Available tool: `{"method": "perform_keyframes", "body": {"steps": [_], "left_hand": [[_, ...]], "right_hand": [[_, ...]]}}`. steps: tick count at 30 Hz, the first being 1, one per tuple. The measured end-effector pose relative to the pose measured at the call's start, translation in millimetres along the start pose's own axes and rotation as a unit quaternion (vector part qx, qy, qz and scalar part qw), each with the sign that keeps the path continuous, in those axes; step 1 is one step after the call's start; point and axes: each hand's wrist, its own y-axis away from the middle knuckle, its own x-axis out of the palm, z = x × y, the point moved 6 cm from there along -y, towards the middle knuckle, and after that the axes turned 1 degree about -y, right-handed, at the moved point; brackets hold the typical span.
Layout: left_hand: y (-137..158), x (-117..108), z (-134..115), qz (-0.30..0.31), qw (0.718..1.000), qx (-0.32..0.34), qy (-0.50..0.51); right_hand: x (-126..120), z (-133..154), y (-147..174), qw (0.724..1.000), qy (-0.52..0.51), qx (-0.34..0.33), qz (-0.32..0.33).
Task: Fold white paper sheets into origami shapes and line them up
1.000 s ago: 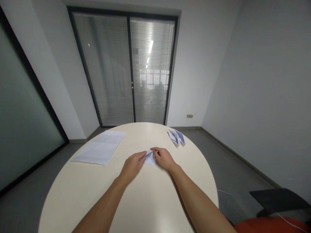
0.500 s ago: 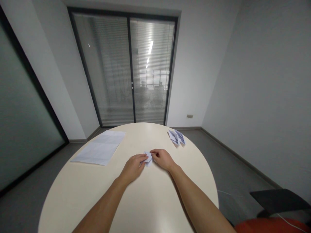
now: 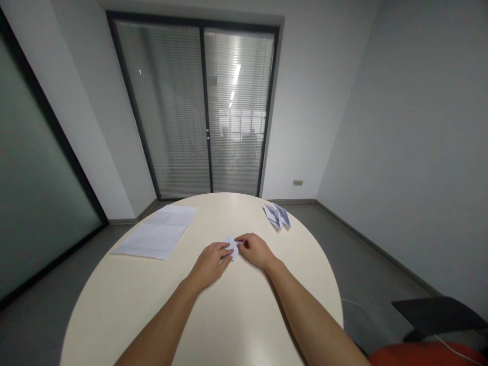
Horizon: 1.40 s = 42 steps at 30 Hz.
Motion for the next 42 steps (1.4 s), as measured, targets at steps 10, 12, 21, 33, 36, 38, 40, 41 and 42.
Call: {"method": "perform_keyframes", "body": {"steps": [10,12,21,33,36,38,40,41,42], "left_hand": [[0,-3,2,-0.027,1.000,-0.009,0.005],[-1,-3,1,-0.027,1.000,-0.008,0.005],[0,1,5,-0.028,0.999,-0.022,-0.025],[0,3,8,-0.025,0.998,-0.026,-0.044],[0,3,8,-0.023,0.998,-0.027,-0.050],[-1,2,7,-0.026,0.998,-0.026,-0.045],[0,0,6,-0.030,0.999,-0.022,-0.037],[0,-1,5,-0.032,0.999,-0.020,-0.033],[1,-1,4,-0.033,0.999,-0.017,-0.030]], "right_hand": [[9,14,3,0.990,0.026,-0.136,0.029],[9,15,4,0.987,0.035,-0.151,0.038],[6,19,5,0.985,0.008,-0.166,0.055],[7,18,4,0.985,-0.012,-0.161,0.056],[6,19,3,0.984,-0.018,-0.167,0.054],[5,20,3,0.983,-0.024,-0.172,0.055],[5,21,3,0.982,-0.029,-0.175,0.059],[5,22,3,0.982,-0.031,-0.174,0.061],[5,22,3,0.982,-0.034,-0.173,0.062]]}}
